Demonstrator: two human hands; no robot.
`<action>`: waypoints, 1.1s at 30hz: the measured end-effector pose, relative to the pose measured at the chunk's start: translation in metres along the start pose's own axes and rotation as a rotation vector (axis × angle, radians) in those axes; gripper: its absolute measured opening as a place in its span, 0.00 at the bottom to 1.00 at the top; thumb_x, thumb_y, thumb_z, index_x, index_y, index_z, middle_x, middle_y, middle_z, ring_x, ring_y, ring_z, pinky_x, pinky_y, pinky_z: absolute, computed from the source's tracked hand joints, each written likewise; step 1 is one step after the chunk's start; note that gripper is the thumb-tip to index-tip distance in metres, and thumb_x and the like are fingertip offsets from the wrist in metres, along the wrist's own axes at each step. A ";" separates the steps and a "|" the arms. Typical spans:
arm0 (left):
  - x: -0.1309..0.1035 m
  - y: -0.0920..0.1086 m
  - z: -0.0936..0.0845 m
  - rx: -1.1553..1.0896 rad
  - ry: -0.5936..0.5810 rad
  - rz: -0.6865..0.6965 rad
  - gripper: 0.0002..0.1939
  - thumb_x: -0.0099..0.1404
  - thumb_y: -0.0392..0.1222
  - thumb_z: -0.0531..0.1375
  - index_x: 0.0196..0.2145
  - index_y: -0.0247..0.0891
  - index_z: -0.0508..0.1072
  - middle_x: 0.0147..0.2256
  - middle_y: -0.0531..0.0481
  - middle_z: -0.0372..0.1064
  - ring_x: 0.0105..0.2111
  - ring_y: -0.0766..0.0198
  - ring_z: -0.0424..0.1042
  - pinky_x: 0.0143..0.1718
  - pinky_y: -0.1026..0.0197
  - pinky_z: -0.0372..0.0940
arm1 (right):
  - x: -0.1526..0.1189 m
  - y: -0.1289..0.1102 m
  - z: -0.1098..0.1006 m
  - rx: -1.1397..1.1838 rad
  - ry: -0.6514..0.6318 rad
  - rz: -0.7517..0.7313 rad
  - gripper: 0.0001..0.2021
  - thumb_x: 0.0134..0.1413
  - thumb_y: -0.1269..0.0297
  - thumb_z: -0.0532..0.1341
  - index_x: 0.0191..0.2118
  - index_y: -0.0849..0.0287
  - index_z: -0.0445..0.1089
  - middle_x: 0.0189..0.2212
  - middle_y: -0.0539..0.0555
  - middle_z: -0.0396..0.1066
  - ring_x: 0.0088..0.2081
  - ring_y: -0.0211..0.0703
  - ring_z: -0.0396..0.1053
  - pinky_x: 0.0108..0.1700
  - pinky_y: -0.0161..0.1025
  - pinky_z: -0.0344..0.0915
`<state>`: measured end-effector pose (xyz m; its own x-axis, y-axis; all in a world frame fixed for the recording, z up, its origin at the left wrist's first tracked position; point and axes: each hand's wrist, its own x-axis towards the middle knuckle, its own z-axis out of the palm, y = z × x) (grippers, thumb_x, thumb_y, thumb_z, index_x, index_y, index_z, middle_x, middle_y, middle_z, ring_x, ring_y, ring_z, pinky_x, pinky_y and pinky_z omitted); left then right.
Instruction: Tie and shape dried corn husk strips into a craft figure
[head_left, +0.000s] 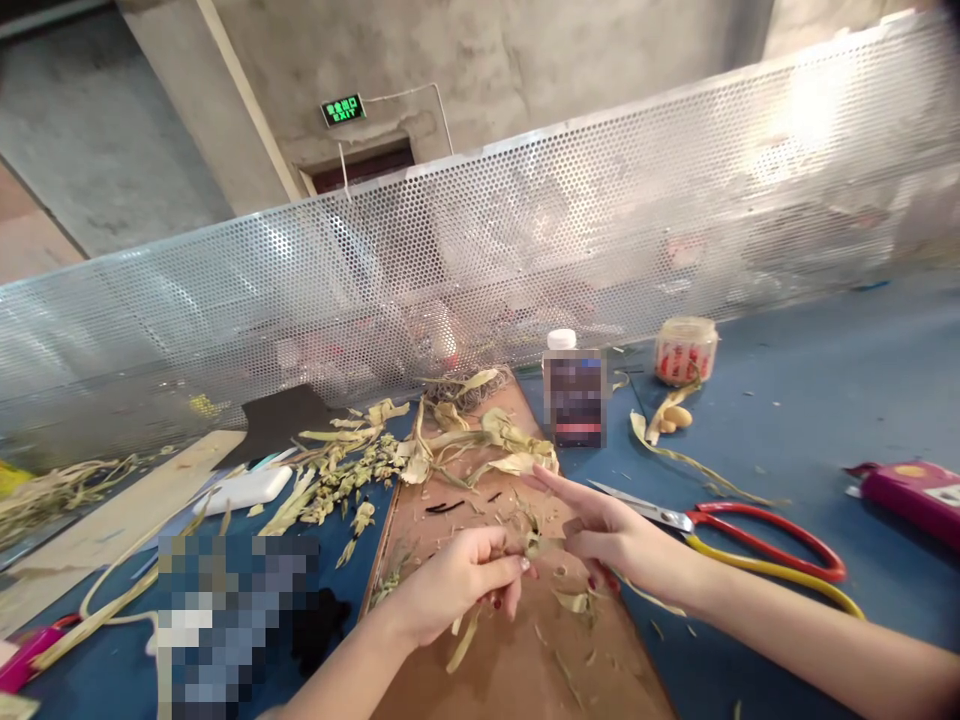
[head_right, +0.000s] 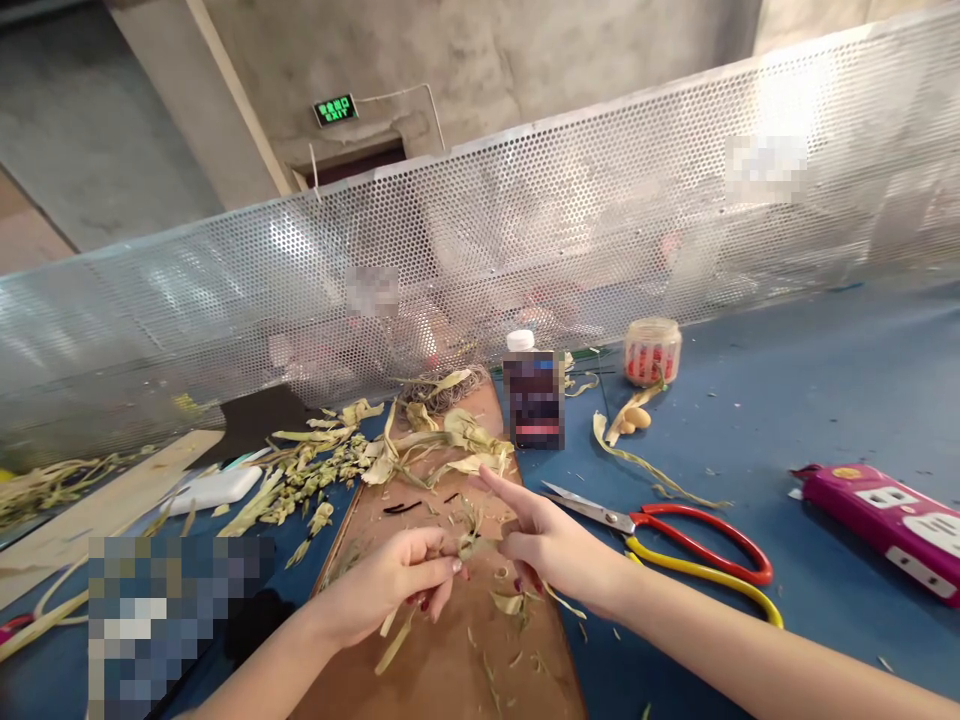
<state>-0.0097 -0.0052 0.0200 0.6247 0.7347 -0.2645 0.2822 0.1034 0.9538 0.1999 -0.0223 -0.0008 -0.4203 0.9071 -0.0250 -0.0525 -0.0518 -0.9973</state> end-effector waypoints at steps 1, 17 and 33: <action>0.000 0.000 0.000 -0.003 -0.004 0.003 0.06 0.61 0.40 0.57 0.32 0.34 0.70 0.16 0.56 0.63 0.17 0.72 0.55 0.22 0.67 0.47 | 0.000 0.000 0.000 0.007 0.000 0.002 0.37 0.48 0.77 0.53 0.64 0.51 0.45 0.16 0.40 0.57 0.15 0.30 0.56 0.20 0.29 0.55; 0.000 -0.002 -0.004 -0.123 -0.121 -0.021 0.11 0.55 0.41 0.64 0.29 0.35 0.65 0.28 0.47 0.74 0.32 0.60 0.73 0.38 0.58 0.63 | 0.000 0.001 0.000 0.018 -0.060 0.009 0.38 0.46 0.76 0.53 0.64 0.48 0.47 0.46 0.54 0.71 0.17 0.27 0.58 0.19 0.29 0.56; 0.003 -0.007 -0.001 -0.010 -0.036 0.067 0.11 0.62 0.44 0.59 0.30 0.36 0.61 0.26 0.52 0.68 0.25 0.69 0.63 0.27 0.65 0.54 | -0.005 0.003 0.008 -0.262 0.039 -0.068 0.33 0.54 0.67 0.56 0.64 0.59 0.44 0.29 0.49 0.67 0.30 0.38 0.65 0.34 0.37 0.62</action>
<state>-0.0103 -0.0027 0.0123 0.6681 0.7154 -0.2046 0.2312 0.0617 0.9709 0.1951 -0.0304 -0.0030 -0.3886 0.9203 0.0453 0.1591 0.1155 -0.9805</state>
